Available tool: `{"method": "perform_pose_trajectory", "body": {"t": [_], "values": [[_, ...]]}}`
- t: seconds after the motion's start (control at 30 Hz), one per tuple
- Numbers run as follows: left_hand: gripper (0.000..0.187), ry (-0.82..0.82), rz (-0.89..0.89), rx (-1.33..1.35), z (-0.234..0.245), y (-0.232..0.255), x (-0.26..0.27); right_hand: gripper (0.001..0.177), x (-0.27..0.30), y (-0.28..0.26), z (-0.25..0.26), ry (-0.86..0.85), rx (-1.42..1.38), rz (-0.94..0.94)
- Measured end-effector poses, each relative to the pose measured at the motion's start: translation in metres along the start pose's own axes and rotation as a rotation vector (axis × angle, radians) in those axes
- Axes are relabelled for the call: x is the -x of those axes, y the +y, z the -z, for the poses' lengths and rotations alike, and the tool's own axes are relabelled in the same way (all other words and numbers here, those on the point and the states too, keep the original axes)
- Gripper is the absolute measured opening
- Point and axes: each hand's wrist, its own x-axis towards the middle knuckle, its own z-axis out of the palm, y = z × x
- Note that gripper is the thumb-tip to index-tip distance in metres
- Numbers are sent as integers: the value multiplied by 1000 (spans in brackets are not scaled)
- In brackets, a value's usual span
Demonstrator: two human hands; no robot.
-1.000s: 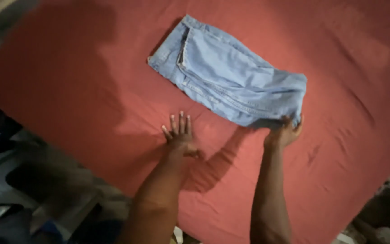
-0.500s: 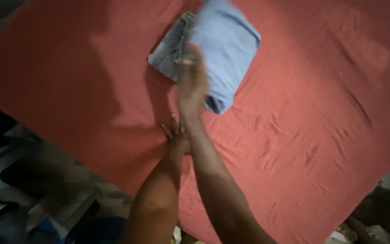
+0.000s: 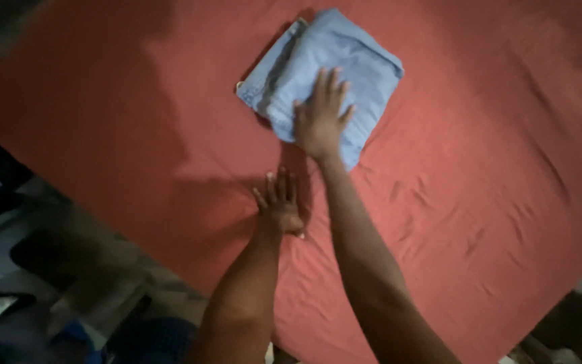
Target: The person takes a pair of jeans and then a hoodie from a laundry basket and folds them on a bed.
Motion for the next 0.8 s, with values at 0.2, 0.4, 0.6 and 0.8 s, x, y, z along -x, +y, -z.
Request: {"method": "perform_pose_trajectory", "body": {"t": [0.2,0.4,0.6,0.8], "values": [[146,-155,-5,-80,5,3,-3,74,24,-36,-58,-17,187,-3],[155,-64,-11,-75,7,8,-2,86,7,-10,-2,-269,-158,189],[153,-61,40,-54,-1,8,-10,65,52,54,25,-27,-321,178],[152,-63,107,-129,-8,13,-29,79,118,79,-8,257,-434,-305]]}}
